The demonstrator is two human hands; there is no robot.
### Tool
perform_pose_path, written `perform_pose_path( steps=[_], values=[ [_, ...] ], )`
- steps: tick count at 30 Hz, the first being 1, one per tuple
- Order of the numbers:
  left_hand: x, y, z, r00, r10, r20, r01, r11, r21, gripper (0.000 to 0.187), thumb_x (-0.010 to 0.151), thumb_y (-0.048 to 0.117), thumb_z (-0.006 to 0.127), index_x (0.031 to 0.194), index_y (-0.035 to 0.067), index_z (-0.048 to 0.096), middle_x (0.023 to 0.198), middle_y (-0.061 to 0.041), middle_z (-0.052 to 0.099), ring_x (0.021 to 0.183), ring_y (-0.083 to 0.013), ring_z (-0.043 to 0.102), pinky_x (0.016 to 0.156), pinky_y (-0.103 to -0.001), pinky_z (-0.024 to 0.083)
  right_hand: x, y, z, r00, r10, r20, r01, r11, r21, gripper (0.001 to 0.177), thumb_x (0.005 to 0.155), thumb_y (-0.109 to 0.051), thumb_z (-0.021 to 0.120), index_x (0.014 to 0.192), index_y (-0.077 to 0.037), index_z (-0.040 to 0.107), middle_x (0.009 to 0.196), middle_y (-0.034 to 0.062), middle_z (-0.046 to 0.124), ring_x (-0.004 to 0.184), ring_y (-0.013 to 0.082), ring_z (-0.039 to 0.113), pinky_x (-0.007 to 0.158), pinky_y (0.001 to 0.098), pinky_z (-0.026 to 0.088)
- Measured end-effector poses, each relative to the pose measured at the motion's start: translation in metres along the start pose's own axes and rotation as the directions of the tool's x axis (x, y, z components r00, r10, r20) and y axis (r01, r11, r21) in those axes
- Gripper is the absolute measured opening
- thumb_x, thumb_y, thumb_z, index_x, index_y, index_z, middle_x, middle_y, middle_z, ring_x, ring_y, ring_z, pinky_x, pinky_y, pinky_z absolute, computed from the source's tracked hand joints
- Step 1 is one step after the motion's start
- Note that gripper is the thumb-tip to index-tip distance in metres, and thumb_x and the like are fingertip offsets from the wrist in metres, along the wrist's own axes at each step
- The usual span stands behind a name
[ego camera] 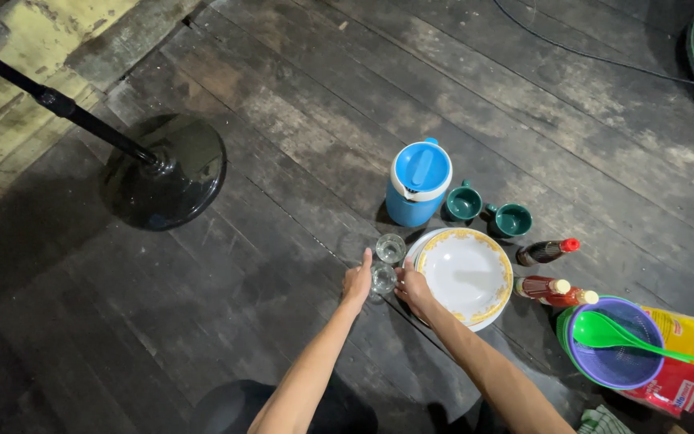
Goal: The person picks up two glasses from a table and places them on the floor. Then, the person takes a tissue from a packet, folds it, and uses it to wipe several spoons one by one.
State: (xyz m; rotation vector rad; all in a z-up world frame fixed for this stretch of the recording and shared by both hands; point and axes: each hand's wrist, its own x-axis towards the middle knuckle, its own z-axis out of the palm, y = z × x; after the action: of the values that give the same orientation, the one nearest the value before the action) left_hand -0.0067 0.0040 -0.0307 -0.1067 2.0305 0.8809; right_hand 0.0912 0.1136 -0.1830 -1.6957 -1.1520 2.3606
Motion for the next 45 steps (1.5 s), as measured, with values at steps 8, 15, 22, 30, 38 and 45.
perform_pose_path(
  steps=[8, 15, 22, 30, 38, 45],
  values=[
    [-0.006, 0.007, 0.000, 0.999, 0.018, 0.041, -0.020, 0.999, 0.046, 0.096, 0.093, 0.083, 0.033, 0.137, 0.004, 0.065, 0.147, -0.021, 0.057, 0.142, -0.0389, 0.047, 0.117, -0.050, 0.036, -0.043, -0.020, 0.006, 0.998, 0.027, 0.049, -0.024, 0.998, -0.054, 0.075, 0.109, -0.059, 0.029, 0.157, -0.002, 0.037, 0.162, 0.0173, 0.034, 0.150, 0.0379, 0.033, 0.118, 0.0501, 0.036],
    [0.004, -0.002, 0.011, 0.995, 0.070, 0.073, -0.077, 0.992, 0.097, 0.099, 0.095, 0.082, 0.028, 0.141, 0.000, 0.060, 0.149, -0.024, 0.054, 0.144, -0.0405, 0.045, 0.119, -0.053, 0.032, -0.062, -0.035, 0.012, 0.999, 0.021, 0.032, -0.019, 0.997, -0.077, 0.084, 0.106, -0.064, 0.033, 0.159, 0.001, 0.028, 0.165, 0.0195, 0.028, 0.149, 0.0389, 0.033, 0.118, 0.0534, 0.035],
    [0.048, -0.022, 0.028, 0.983, 0.137, 0.126, -0.155, 0.977, 0.148, 0.094, 0.100, 0.077, 0.022, 0.150, 0.002, 0.049, 0.157, -0.022, 0.045, 0.148, -0.0400, 0.037, 0.119, -0.054, 0.032, -0.096, -0.058, 0.016, 0.999, -0.047, 0.011, 0.048, 0.985, -0.164, 0.089, 0.105, -0.067, 0.031, 0.156, 0.006, 0.032, 0.159, 0.0276, 0.036, 0.147, 0.0426, 0.035, 0.116, 0.0548, 0.036],
    [-0.034, 0.011, 0.010, 0.899, 0.429, 0.094, -0.422, 0.786, 0.452, 0.045, 0.111, 0.027, 0.037, 0.144, 0.002, 0.054, 0.166, -0.022, 0.020, 0.154, -0.0472, 0.012, 0.117, -0.062, 0.033, -0.116, -0.076, -0.022, 0.944, -0.329, -0.020, 0.262, 0.786, -0.560, 0.070, 0.105, -0.058, 0.039, 0.133, 0.001, 0.064, 0.128, 0.0242, 0.069, 0.126, 0.0400, 0.061, 0.106, 0.0526, 0.050],
    [-0.023, 0.015, 0.032, 0.737, 0.657, 0.157, -0.633, 0.589, 0.502, 0.029, 0.094, 0.034, 0.071, 0.096, 0.005, 0.069, 0.143, -0.015, 0.052, 0.145, -0.0404, 0.037, 0.108, -0.062, 0.043, -0.154, -0.095, -0.069, 0.832, -0.553, -0.048, 0.329, 0.561, -0.759, 0.032, 0.088, -0.042, 0.075, 0.079, -0.011, 0.075, 0.087, 0.0091, 0.080, 0.091, 0.0319, 0.075, 0.081, 0.0398, 0.057],
    [-0.025, 0.020, 0.075, 0.546, 0.789, 0.281, -0.794, 0.381, 0.474, 0.019, 0.098, 0.025, 0.064, 0.092, 0.009, 0.073, 0.140, -0.016, 0.059, 0.133, -0.0413, 0.052, 0.108, -0.051, 0.046, -0.155, -0.094, -0.117, 0.740, -0.666, 0.094, 0.380, 0.297, -0.876, 0.032, 0.102, -0.030, 0.053, 0.120, -0.020, 0.077, 0.104, 0.0116, 0.079, 0.105, 0.0378, 0.071, 0.089, 0.0482, 0.057]
  ],
)
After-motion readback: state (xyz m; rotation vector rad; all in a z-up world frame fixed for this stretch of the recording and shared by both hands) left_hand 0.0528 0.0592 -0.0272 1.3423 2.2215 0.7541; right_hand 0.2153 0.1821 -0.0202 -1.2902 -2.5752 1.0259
